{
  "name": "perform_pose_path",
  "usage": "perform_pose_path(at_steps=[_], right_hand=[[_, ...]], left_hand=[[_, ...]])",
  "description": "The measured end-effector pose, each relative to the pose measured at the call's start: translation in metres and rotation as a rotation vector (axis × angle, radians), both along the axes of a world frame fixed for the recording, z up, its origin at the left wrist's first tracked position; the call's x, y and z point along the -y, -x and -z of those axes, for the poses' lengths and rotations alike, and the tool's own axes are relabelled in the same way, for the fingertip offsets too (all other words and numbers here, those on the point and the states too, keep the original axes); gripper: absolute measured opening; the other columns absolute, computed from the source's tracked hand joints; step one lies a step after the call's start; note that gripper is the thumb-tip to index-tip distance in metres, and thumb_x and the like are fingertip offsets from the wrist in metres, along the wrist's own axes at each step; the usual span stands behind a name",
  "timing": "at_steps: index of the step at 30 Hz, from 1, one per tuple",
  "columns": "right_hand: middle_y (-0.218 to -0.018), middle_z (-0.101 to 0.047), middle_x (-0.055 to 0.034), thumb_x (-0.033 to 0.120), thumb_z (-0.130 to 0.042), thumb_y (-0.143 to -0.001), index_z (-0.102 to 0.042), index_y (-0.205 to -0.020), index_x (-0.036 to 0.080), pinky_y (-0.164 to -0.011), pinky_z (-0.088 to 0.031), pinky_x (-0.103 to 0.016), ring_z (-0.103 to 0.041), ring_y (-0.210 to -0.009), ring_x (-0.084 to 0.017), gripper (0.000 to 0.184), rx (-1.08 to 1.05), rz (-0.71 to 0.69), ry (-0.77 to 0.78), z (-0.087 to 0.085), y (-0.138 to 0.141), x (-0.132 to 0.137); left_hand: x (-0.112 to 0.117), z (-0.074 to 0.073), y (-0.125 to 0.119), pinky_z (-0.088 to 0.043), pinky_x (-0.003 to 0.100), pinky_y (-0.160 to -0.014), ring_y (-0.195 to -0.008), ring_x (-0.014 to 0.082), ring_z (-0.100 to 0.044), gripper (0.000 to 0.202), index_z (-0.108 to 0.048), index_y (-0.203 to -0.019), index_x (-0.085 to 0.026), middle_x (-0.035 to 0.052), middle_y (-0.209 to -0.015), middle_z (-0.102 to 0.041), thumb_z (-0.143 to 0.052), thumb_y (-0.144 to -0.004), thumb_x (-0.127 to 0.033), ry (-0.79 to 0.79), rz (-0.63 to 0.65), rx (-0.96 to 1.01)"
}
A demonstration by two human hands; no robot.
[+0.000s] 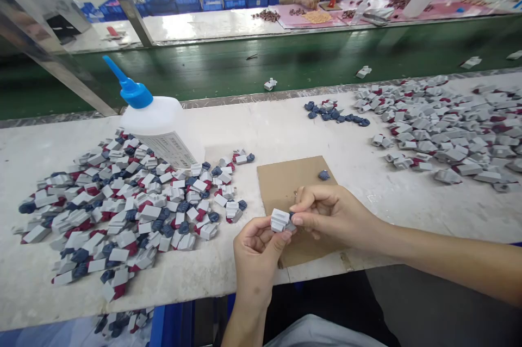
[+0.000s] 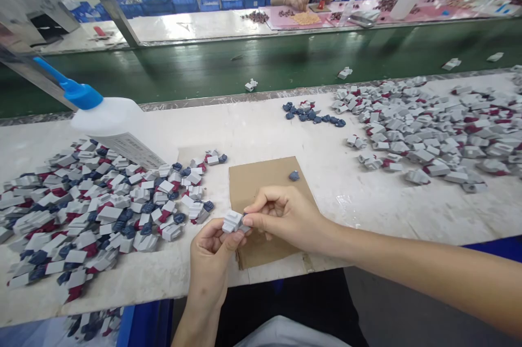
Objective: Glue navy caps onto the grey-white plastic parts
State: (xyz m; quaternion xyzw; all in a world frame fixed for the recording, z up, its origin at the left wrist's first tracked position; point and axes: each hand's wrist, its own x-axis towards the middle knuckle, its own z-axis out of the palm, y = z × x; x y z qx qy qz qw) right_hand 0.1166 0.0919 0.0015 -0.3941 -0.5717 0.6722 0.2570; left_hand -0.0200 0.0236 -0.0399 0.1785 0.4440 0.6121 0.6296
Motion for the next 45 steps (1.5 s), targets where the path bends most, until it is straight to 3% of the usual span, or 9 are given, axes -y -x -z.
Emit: perform_pose_path(at_steps=[7, 12, 15, 19, 25, 30, 36, 41, 45], right_hand=[[-0.066, -0.060, 0.0001, 0.033, -0.063, -0.078, -0.053, -0.069, 0.016, -0.042, -0.043, -0.018, -0.052, -0.048, -0.006, 0.021, -0.009, -0.002, -0.016, 0.005, 0.008, 0.002], [-0.065, -0.061, -0.0009, 0.030, -0.064, -0.078, -0.063, -0.072, 0.016, -0.051, -0.044, -0.020, -0.056, -0.058, -0.009, 0.015, 0.052, -0.218, -0.379, -0.002, 0.012, -0.011], [-0.068, -0.064, -0.0021, 0.037, -0.056, -0.083, -0.065, -0.071, 0.017, -0.058, -0.045, -0.022, -0.059, -0.064, -0.012, 0.025, 0.203, -0.207, -0.609, -0.010, 0.028, -0.069], [-0.093, -0.064, -0.0073, 0.036, -0.049, -0.086, -0.064, -0.094, 0.018, -0.073, -0.045, -0.032, -0.059, -0.084, -0.019, 0.026, 0.746, 0.226, -0.858, -0.007, 0.056, -0.196], [-0.109, -0.057, -0.0094, 0.036, -0.054, -0.084, -0.058, -0.108, 0.015, -0.083, -0.045, -0.039, -0.052, -0.102, -0.025, 0.032, 0.833, 0.154, -0.907, 0.024, 0.081, -0.298], [-0.116, -0.053, -0.0075, 0.033, -0.048, -0.089, -0.052, -0.115, 0.018, -0.081, -0.047, -0.039, -0.055, -0.097, -0.020, 0.030, 0.698, 0.082, -0.995, 0.019, 0.073, -0.270], [-0.114, -0.059, -0.0065, 0.023, -0.058, -0.077, -0.050, -0.118, 0.018, -0.072, -0.048, -0.028, -0.057, -0.092, -0.018, 0.043, 0.447, -0.123, -1.062, -0.016, 0.028, -0.172], [-0.116, -0.059, -0.0085, 0.018, -0.056, -0.078, -0.049, -0.121, 0.020, -0.085, -0.046, -0.032, -0.055, -0.102, -0.019, 0.043, 0.203, -0.354, -1.051, -0.036, -0.010, -0.087], [-0.115, -0.061, -0.0087, 0.016, -0.051, -0.083, -0.048, -0.124, 0.021, -0.090, -0.043, -0.031, -0.053, -0.108, -0.018, 0.042, 0.177, -0.416, -1.128, -0.036, -0.028, -0.051]], left_hand=[[-0.001, -0.006, -0.001, -0.048, 0.013, -0.056, -0.058, 0.0078, -0.063, 0.014, -0.066, -0.072, -0.016, 0.0008, -0.065, -0.070, -0.075, -0.063, -0.022, 0.054, -0.070, -0.027], [0.006, -0.004, 0.000, -0.048, 0.017, -0.054, -0.060, 0.0105, -0.061, 0.017, -0.066, -0.081, -0.020, 0.0004, -0.071, -0.068, -0.071, -0.067, -0.028, -0.024, -0.126, -0.464], [0.001, 0.002, 0.016, -0.049, 0.022, -0.061, -0.069, 0.0148, -0.061, 0.034, -0.062, -0.106, -0.024, 0.0028, -0.082, -0.069, -0.063, -0.073, -0.019, -0.274, -0.240, -1.112], [-0.018, 0.011, 0.039, -0.044, 0.035, -0.076, -0.084, 0.0241, -0.056, 0.026, -0.069, -0.091, -0.023, 0.0083, -0.090, -0.069, -0.062, -0.071, -0.009, -0.402, -0.363, -1.842], [-0.031, 0.025, 0.036, -0.033, 0.045, -0.088, -0.110, 0.0319, -0.051, 0.034, -0.068, -0.099, -0.032, 0.0096, -0.113, -0.065, -0.059, -0.074, -0.011, -0.230, -0.418, -2.032], [-0.031, 0.019, 0.037, -0.026, 0.054, -0.096, -0.114, 0.0353, -0.048, 0.034, -0.065, -0.107, -0.026, 0.0116, -0.121, -0.060, -0.056, -0.077, -0.015, -0.135, -0.268, -2.091], [-0.024, -0.004, 0.029, 0.006, 0.063, -0.102, -0.114, 0.0373, -0.050, 0.051, -0.053, -0.121, -0.018, 0.0165, -0.119, -0.060, -0.066, -0.072, -0.027, -0.304, -0.307, -1.934], [-0.026, -0.032, 0.005, -0.046, 0.039, -0.087, -0.103, 0.0251, -0.058, 0.046, -0.053, -0.121, -0.021, 0.0130, -0.114, -0.062, -0.060, -0.077, -0.031, -0.323, -0.201, -1.121], [-0.033, -0.041, -0.014, -0.046, 0.020, -0.043, -0.059, 0.0147, -0.062, 0.033, -0.069, -0.090, -0.014, 0.0085, -0.076, -0.070, -0.062, -0.074, -0.043, -0.075, 0.073, -0.522]])
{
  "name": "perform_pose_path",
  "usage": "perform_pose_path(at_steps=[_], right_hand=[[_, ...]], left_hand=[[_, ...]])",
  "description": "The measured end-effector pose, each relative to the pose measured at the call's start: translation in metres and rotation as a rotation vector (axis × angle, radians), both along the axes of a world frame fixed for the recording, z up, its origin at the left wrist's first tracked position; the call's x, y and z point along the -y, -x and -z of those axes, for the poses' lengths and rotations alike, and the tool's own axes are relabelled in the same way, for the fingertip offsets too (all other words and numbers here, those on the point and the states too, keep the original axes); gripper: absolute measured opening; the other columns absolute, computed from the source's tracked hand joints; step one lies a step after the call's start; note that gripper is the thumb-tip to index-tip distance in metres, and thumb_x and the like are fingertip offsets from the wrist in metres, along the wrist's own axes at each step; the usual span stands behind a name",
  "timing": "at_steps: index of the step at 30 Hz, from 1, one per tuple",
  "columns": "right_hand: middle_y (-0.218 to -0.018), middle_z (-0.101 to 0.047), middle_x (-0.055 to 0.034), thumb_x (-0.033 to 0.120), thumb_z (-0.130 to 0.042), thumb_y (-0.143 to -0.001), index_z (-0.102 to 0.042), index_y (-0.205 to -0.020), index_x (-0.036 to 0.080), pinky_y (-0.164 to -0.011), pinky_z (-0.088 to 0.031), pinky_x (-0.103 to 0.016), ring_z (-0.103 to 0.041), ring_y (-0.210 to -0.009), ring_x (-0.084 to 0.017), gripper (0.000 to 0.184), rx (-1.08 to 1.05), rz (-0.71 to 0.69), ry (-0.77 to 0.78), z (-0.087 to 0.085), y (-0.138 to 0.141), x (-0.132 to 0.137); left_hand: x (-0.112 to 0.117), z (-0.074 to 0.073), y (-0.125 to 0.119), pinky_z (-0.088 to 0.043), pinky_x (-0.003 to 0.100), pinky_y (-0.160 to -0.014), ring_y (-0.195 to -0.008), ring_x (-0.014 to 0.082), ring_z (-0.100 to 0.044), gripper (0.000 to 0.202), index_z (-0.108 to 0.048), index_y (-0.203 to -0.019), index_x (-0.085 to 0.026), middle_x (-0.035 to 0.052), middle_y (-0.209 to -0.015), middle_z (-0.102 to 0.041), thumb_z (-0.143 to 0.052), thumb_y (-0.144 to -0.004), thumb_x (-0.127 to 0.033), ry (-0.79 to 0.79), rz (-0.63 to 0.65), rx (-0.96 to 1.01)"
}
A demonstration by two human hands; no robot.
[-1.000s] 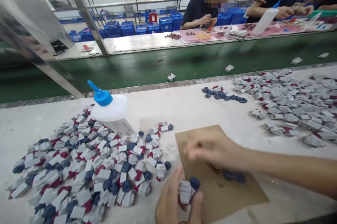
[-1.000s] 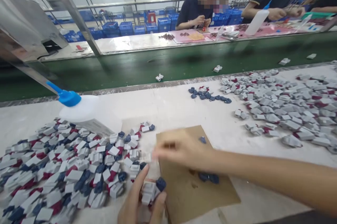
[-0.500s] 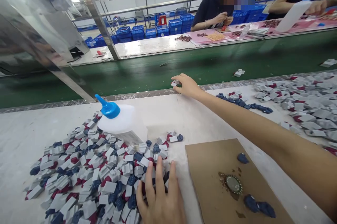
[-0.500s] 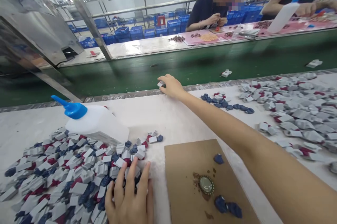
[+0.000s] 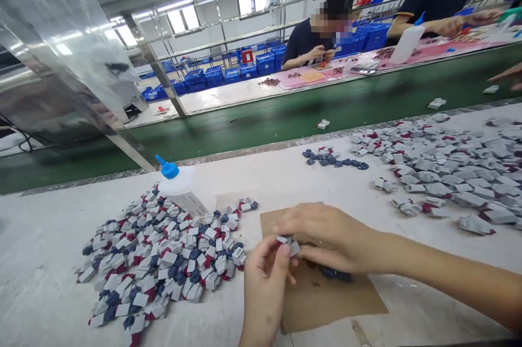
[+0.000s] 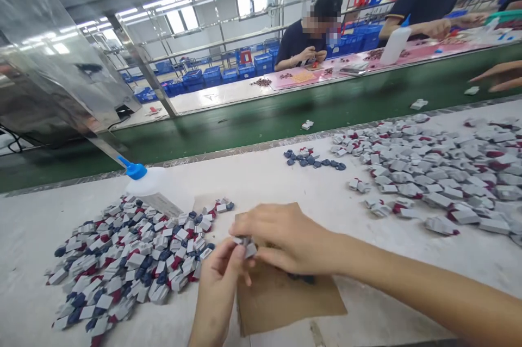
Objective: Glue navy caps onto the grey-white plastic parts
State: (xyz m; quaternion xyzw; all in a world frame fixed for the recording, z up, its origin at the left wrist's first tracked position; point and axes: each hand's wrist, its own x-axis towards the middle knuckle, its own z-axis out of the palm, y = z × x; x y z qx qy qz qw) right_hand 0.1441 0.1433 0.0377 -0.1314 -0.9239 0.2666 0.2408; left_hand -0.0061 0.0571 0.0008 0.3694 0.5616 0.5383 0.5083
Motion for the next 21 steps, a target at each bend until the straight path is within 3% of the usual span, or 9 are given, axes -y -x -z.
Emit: perform_pose_path(at_steps=[3, 7, 10, 15, 21], right_hand=[[-0.121, -0.058, -0.0101, 0.030, -0.053, -0.084, -0.043, -0.131, 0.021, -0.091, -0.043, -0.035, -0.052, -0.112, -0.022, 0.048, 0.109, 0.133, -0.064, 0.008, -0.022, -0.004], [-0.115, -0.060, -0.0115, 0.041, -0.045, -0.086, -0.053, -0.121, 0.018, -0.081, -0.047, -0.036, -0.055, -0.104, -0.025, 0.043, 0.336, 0.787, -0.092, 0.028, -0.066, -0.044], [-0.105, -0.063, -0.0136, 0.037, -0.042, -0.086, -0.060, -0.110, 0.016, -0.069, -0.047, -0.034, -0.056, -0.099, -0.028, 0.036, 0.522, 1.033, -0.059, 0.046, -0.088, -0.080], [-0.094, -0.063, -0.0178, 0.030, -0.046, -0.083, -0.066, -0.084, 0.012, -0.066, -0.044, -0.034, -0.058, -0.090, -0.029, 0.028, 0.570, 1.135, -0.002, 0.063, -0.086, -0.121], [-0.089, -0.066, -0.0123, 0.018, -0.053, -0.072, -0.064, -0.082, 0.015, -0.068, -0.045, -0.031, -0.061, -0.083, -0.024, 0.015, 0.461, 1.066, 0.133, 0.057, -0.086, -0.125]], left_hand=[[0.004, 0.007, 0.000, -0.046, 0.016, -0.041, -0.052, 0.0125, -0.062, 0.031, -0.071, -0.073, -0.015, 0.0046, -0.063, -0.070, -0.077, -0.057, -0.041, 0.045, -0.185, 0.198], [0.015, 0.024, 0.015, -0.050, 0.015, -0.048, -0.050, 0.0117, -0.064, 0.037, -0.071, -0.064, -0.016, 0.0021, -0.058, -0.070, -0.085, -0.039, -0.039, 0.068, -0.426, 0.298], [0.019, 0.031, 0.017, -0.051, 0.015, -0.051, -0.048, 0.0112, -0.063, 0.035, -0.071, -0.063, -0.016, 0.0007, -0.055, -0.069, -0.085, -0.038, -0.036, 0.037, -0.453, 0.264], [0.023, 0.033, 0.012, -0.052, 0.016, -0.051, -0.050, 0.0123, -0.064, 0.032, -0.071, -0.065, -0.016, 0.0020, -0.058, -0.070, -0.085, -0.042, -0.033, 0.005, -0.412, 0.214], [0.024, 0.033, 0.016, -0.053, 0.018, -0.052, -0.049, 0.0121, -0.063, 0.031, -0.071, -0.065, -0.016, 0.0012, -0.056, -0.069, -0.084, -0.044, -0.033, 0.008, -0.388, 0.237]])
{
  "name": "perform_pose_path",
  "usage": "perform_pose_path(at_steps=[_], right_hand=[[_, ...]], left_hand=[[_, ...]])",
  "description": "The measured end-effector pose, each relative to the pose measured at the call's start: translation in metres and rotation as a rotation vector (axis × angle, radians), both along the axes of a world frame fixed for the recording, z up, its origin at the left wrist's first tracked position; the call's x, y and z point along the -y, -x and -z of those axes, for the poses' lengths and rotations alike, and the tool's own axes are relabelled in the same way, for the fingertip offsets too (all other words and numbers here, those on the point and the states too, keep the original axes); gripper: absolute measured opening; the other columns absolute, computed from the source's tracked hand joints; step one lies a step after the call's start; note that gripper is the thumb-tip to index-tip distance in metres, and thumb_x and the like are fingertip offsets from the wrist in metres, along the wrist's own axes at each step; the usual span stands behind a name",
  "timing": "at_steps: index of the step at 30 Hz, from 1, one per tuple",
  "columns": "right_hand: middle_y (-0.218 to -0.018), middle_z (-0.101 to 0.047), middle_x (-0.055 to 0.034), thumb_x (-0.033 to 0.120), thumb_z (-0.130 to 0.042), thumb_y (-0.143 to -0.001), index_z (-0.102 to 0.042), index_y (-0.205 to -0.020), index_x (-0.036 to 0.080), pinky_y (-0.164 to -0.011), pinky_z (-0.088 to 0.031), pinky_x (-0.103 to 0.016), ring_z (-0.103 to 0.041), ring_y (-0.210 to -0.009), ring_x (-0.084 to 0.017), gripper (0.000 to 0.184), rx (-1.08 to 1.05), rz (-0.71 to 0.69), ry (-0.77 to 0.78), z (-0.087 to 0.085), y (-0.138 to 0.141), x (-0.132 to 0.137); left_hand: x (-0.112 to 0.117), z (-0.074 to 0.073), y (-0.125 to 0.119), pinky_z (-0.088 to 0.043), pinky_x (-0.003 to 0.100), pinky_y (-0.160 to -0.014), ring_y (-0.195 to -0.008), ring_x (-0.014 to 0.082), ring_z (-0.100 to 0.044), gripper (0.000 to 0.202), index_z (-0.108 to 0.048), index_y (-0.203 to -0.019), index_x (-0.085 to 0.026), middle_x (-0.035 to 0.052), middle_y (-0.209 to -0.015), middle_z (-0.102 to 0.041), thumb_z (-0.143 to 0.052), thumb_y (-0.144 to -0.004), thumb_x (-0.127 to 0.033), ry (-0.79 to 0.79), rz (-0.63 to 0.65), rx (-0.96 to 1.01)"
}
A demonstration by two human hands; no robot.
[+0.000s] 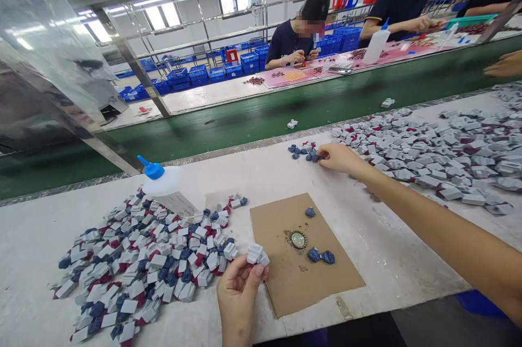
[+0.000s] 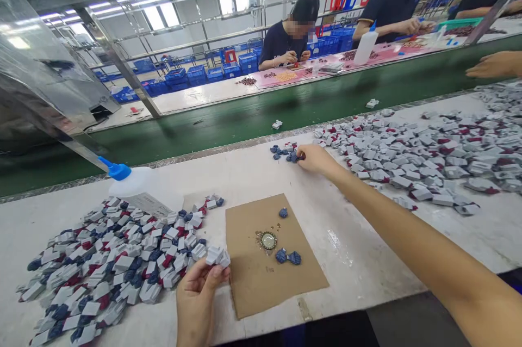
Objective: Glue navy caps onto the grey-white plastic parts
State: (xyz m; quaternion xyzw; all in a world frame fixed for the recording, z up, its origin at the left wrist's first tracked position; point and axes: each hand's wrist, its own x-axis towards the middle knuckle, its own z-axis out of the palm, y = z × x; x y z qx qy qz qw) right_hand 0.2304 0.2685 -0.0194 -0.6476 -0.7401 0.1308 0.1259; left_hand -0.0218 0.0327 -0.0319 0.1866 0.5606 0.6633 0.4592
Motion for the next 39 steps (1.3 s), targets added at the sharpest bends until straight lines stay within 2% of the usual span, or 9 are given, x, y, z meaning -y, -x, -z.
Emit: perform_pose_path(at_steps=[6, 12, 14, 20, 27, 31, 33, 36, 39], right_hand=[[-0.102, -0.066, -0.0076, 0.026, -0.057, -0.072, -0.062, -0.097, 0.018, -0.077, -0.050, -0.031, -0.062, -0.090, -0.020, 0.027, -0.253, -0.109, 0.046, -0.018, 0.012, 0.050], [-0.093, -0.069, -0.0063, 0.034, -0.063, -0.071, -0.069, -0.087, 0.017, -0.076, -0.053, -0.034, -0.064, -0.086, -0.021, 0.024, -0.747, -0.252, 0.349, -0.025, 0.061, 0.132], [-0.093, -0.068, -0.0066, 0.029, -0.059, -0.074, -0.069, -0.086, 0.017, -0.073, -0.054, -0.033, -0.064, -0.084, -0.020, 0.020, -0.706, -0.311, 0.302, -0.022, 0.071, 0.149], [-0.087, -0.068, -0.0070, 0.017, -0.047, -0.083, -0.066, -0.091, 0.020, -0.071, -0.051, -0.037, -0.060, -0.083, -0.021, 0.021, -0.331, -0.554, -0.123, 0.003, 0.068, 0.159], [-0.091, -0.067, -0.0076, 0.013, -0.042, -0.088, -0.062, -0.092, 0.018, -0.076, -0.051, -0.036, -0.060, -0.084, -0.018, 0.021, -0.257, -0.717, -0.243, 0.014, 0.067, 0.162], [-0.089, -0.068, -0.0065, 0.012, -0.044, -0.087, -0.063, -0.090, 0.020, -0.076, -0.051, -0.036, -0.061, -0.082, -0.018, 0.020, -0.299, -0.705, -0.242, 0.007, 0.069, 0.165], [-0.089, -0.068, -0.0051, 0.015, -0.048, -0.086, -0.063, -0.090, 0.021, -0.077, -0.052, -0.035, -0.062, -0.084, -0.018, 0.017, -0.379, -0.605, -0.199, -0.003, 0.071, 0.170], [-0.089, -0.068, -0.0040, 0.024, -0.058, -0.081, -0.066, -0.087, 0.022, -0.069, -0.056, -0.029, -0.064, -0.081, -0.018, 0.010, -0.596, -0.369, -0.018, -0.024, 0.078, 0.182], [-0.090, -0.068, -0.0035, 0.030, -0.065, -0.076, -0.068, -0.084, 0.023, -0.063, -0.057, -0.024, -0.065, -0.078, -0.017, 0.011, -0.806, -0.253, 0.172, -0.041, 0.087, 0.193]], left_hand=[[0.001, 0.002, 0.001, -0.055, 0.022, -0.056, -0.054, 0.0144, -0.065, 0.030, -0.071, -0.070, -0.015, 0.0023, -0.060, -0.070, -0.083, -0.047, -0.031, 0.006, 0.039, 0.026], [0.000, 0.008, 0.008, -0.055, 0.023, -0.057, -0.057, 0.0147, -0.066, 0.025, -0.071, -0.073, -0.015, 0.0032, -0.065, -0.071, -0.079, -0.054, -0.028, -0.015, 0.154, 0.002], [0.000, 0.012, 0.012, -0.056, 0.024, -0.058, -0.058, 0.0156, -0.066, 0.024, -0.071, -0.075, -0.015, 0.0038, -0.066, -0.072, -0.078, -0.056, -0.027, -0.017, 0.213, -0.004], [0.002, 0.015, 0.015, -0.056, 0.024, -0.060, -0.060, 0.0154, -0.067, 0.022, -0.070, -0.079, -0.015, 0.0044, -0.069, -0.072, -0.076, -0.060, -0.026, -0.049, 0.272, -0.007], [0.000, 0.015, 0.013, -0.055, 0.021, -0.064, -0.067, 0.0139, -0.067, 0.021, -0.070, -0.080, -0.016, 0.0037, -0.074, -0.072, -0.076, -0.061, -0.020, -0.072, 0.286, 0.027], [0.007, 0.003, 0.004, -0.052, 0.015, -0.059, -0.064, 0.0110, -0.066, 0.020, -0.070, -0.076, -0.016, 0.0017, -0.068, -0.071, -0.077, -0.058, -0.018, -0.056, 0.209, 0.098], [0.011, -0.005, -0.003, -0.050, 0.013, -0.056, -0.059, 0.0090, -0.064, 0.020, -0.070, -0.074, -0.016, 0.0005, -0.066, -0.071, -0.078, -0.056, -0.019, -0.036, 0.175, 0.154], [0.017, -0.014, -0.011, -0.048, 0.011, -0.054, -0.055, 0.0064, -0.061, 0.019, -0.070, -0.071, -0.017, -0.0004, -0.063, -0.070, -0.079, -0.055, -0.022, -0.015, 0.195, 0.215], [0.019, -0.018, -0.015, -0.048, 0.012, -0.054, -0.055, 0.0065, -0.060, 0.018, -0.070, -0.069, -0.017, -0.0007, -0.061, -0.069, -0.079, -0.055, -0.024, -0.004, 0.227, 0.246]])
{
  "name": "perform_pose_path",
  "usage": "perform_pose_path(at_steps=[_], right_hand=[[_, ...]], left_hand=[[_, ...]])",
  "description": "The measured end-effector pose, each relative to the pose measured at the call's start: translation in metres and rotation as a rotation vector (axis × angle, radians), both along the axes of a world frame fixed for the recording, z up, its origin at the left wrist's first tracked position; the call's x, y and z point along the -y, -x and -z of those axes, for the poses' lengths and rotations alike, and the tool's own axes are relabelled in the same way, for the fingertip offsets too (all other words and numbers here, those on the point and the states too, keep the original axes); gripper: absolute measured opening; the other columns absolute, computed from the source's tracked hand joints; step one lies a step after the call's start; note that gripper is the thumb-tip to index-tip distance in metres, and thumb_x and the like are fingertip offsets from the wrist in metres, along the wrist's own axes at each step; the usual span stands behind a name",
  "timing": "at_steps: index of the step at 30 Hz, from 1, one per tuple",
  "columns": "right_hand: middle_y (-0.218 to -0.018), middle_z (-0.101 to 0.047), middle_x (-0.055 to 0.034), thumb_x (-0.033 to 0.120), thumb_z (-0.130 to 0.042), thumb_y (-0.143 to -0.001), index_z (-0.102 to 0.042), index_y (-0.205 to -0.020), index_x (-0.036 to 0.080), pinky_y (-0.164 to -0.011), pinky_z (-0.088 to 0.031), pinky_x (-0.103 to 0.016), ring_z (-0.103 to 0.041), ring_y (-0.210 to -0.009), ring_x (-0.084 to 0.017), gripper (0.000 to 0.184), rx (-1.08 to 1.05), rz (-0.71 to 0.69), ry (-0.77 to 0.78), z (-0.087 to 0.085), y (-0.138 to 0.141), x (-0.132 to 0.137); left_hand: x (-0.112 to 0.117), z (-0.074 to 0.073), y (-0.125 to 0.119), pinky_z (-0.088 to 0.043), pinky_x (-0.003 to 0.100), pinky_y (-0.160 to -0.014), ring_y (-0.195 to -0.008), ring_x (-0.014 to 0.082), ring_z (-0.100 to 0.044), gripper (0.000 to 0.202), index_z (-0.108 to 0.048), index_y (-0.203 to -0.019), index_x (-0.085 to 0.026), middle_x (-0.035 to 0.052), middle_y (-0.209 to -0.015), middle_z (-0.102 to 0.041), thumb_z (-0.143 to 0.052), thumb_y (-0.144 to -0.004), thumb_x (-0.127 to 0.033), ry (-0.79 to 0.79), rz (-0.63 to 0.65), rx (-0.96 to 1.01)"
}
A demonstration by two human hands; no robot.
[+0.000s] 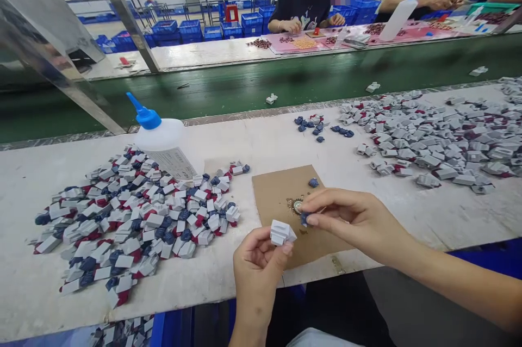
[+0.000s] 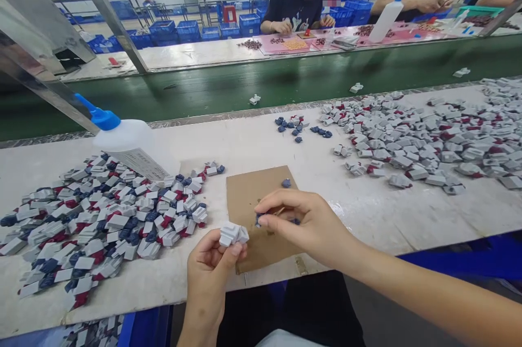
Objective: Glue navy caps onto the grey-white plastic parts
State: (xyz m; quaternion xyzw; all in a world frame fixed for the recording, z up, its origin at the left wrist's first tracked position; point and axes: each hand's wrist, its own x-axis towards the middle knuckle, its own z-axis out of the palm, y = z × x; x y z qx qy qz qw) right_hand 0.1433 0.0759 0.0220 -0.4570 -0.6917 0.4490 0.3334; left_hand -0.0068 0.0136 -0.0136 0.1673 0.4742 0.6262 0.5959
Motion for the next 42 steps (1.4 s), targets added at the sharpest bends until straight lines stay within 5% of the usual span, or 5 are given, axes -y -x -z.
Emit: perform_pose_path(at_steps=[9, 19, 32, 37, 42], right_hand=[[-0.082, -0.068, -0.0012, 0.022, -0.068, -0.073, -0.068, -0.083, 0.024, -0.065, -0.056, -0.020, -0.065, -0.078, -0.014, 0.011, -0.111, 0.017, -0.065, -0.008, 0.011, 0.008], [-0.085, -0.069, 0.0004, 0.007, -0.065, -0.074, -0.065, -0.085, 0.024, -0.074, -0.054, -0.019, -0.065, -0.082, -0.011, 0.020, -0.079, 0.038, -0.422, 0.007, 0.023, 0.023], [-0.093, -0.070, -0.0036, 0.012, -0.057, -0.081, -0.066, -0.092, 0.022, -0.079, -0.054, -0.026, -0.065, -0.091, -0.016, 0.017, -0.060, 0.168, -0.418, 0.026, 0.052, 0.032], [-0.097, -0.069, -0.0032, 0.025, -0.045, -0.090, -0.067, -0.094, 0.020, -0.080, -0.051, -0.030, -0.063, -0.092, -0.017, 0.023, 0.153, -0.112, -0.374, 0.017, 0.055, -0.043], [-0.104, -0.064, -0.0079, 0.036, -0.045, -0.090, -0.059, -0.108, 0.018, -0.078, -0.049, -0.036, -0.059, -0.091, -0.020, 0.029, 0.478, 0.121, -0.416, 0.016, 0.090, -0.211]], left_hand=[[0.003, -0.006, -0.002, -0.047, 0.010, -0.053, -0.052, 0.0048, -0.059, 0.016, -0.070, -0.066, -0.018, -0.0026, -0.055, -0.066, -0.080, -0.055, -0.021, -0.026, 0.033, 0.041], [0.005, -0.010, -0.006, -0.048, 0.011, -0.055, -0.059, 0.0082, -0.064, 0.017, -0.069, -0.066, -0.018, -0.0018, -0.059, -0.068, -0.080, -0.056, -0.024, -0.023, -0.054, 0.019], [0.002, 0.015, 0.008, -0.053, 0.017, -0.063, -0.063, 0.0102, -0.065, 0.013, -0.066, -0.073, -0.019, -0.0009, -0.067, -0.069, -0.073, -0.066, -0.028, -0.039, -0.141, -0.225], [-0.018, 0.015, 0.042, -0.049, 0.026, -0.058, -0.060, 0.0165, -0.062, 0.036, -0.065, -0.105, -0.018, 0.0040, -0.069, -0.067, -0.064, -0.073, -0.034, -0.027, -0.097, -0.936], [-0.036, 0.020, 0.052, -0.037, 0.029, -0.070, -0.068, 0.0201, -0.052, 0.029, -0.071, -0.100, -0.024, 0.0050, -0.066, -0.062, -0.064, -0.073, -0.016, -0.252, -0.281, -1.714]])
